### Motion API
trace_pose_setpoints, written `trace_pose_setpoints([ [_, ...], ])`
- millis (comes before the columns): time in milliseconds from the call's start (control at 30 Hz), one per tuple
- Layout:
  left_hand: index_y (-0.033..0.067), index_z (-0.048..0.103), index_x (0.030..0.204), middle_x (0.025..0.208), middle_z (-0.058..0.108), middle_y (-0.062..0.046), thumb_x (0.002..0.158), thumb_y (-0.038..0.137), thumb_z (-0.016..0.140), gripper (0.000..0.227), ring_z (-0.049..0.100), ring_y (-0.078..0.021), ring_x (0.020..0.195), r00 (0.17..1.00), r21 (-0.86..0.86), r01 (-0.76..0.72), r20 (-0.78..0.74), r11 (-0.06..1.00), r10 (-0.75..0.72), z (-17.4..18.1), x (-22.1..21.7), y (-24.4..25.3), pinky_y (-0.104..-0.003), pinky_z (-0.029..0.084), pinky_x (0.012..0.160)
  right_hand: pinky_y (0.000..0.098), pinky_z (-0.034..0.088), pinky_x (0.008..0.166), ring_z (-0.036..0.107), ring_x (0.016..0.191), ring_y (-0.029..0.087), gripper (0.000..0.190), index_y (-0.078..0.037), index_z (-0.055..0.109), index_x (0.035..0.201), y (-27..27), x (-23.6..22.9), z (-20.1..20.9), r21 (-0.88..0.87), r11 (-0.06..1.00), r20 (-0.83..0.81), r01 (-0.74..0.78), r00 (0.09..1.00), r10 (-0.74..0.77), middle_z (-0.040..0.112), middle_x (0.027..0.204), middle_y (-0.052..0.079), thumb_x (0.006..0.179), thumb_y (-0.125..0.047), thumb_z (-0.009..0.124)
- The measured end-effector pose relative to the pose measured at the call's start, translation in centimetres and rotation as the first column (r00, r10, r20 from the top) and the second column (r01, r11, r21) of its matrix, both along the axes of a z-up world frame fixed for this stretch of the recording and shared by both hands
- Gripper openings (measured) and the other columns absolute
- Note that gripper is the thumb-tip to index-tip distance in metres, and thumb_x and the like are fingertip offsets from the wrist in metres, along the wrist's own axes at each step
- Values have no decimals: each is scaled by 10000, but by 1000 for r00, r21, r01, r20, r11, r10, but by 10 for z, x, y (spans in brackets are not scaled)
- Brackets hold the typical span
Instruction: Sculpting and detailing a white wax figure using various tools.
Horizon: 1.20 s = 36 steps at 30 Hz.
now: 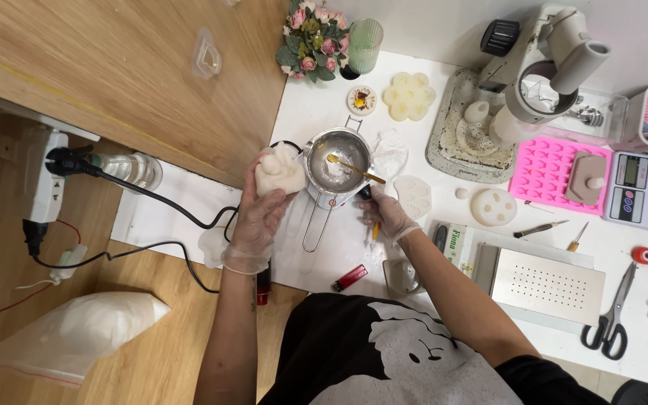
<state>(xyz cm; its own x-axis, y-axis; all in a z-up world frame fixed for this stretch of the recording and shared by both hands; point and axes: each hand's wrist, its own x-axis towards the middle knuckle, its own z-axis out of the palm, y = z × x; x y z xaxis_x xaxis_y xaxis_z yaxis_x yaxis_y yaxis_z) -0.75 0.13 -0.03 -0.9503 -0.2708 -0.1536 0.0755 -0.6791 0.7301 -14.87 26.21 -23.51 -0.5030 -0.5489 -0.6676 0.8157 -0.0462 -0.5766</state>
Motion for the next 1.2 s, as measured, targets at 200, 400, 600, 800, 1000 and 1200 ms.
trace_pose_setpoints([
  [200, 133, 315, 1571, 1514, 432, -97, 838, 28, 745, 856, 490, -278, 1400, 1000, 15, -10, -18, 1000, 10, 1, -5, 7, -440, 465, 1165, 253, 408, 464, 424, 465, 92, 604, -4, 661, 1024, -7, -5, 11, 19, 1000, 189, -16, 982, 12, 645, 779, 67, 1079, -533, 377],
  [400, 127, 324, 1564, 1501, 435, -87, 844, 18, 734, 835, 479, -265, 1400, 1000, 6, 2, 2, 1000, -2, -1, -5, 9, -429, 451, 1178, 247, 449, 480, 368, 444, 63, 291, -24, 628, 1095, -2, -7, 30, 56, 998, 65, -23, 998, 20, 789, 964, 79, 1058, -301, 549],
  [600, 126, 354, 1522, 1458, 460, -82, 818, -3, 742, 815, 511, -234, 1343, 999, -23, 31, 28, 999, -30, -11, -13, 13, -389, 477, 1129, 293, 455, 458, 530, 502, 114, 312, -32, 590, 1139, -14, 3, 120, 508, 861, -85, -21, 994, 75, 682, 881, 109, 1007, -314, 606],
  [800, 115, 355, 1473, 1421, 454, -89, 747, 9, 843, 880, 498, -219, 1329, 992, -386, 127, 71, 914, -108, -19, -31, 13, -381, 481, 1113, 253, 307, 408, 327, 453, 86, 467, -42, 648, 1112, -4, -7, 191, 345, 928, -287, 142, 957, -40, 657, 773, 58, 1035, -488, 533],
  [1000, 75, 368, 1501, 1461, 447, -115, 626, -5, 864, 1009, 486, -271, 1335, 987, -826, 118, 35, 551, -160, -11, -69, 15, -381, 432, 1131, 247, 435, 502, 592, 560, 61, 130, -21, 689, 976, -11, -27, 172, 385, 922, -523, 52, 835, 171, 740, 760, 88, 957, -149, 681],
  [1200, 77, 493, 1440, 1303, 584, -139, 644, 57, 851, 873, 549, -310, 1272, 975, -976, 199, 188, 93, -114, -2, -90, 25, -393, 450, 1101, 303, 420, 488, 537, 558, 140, 130, -71, 718, 1002, 13, -14, 247, 617, 768, -592, 175, 745, 306, 762, 793, 45, 976, -184, 659],
])
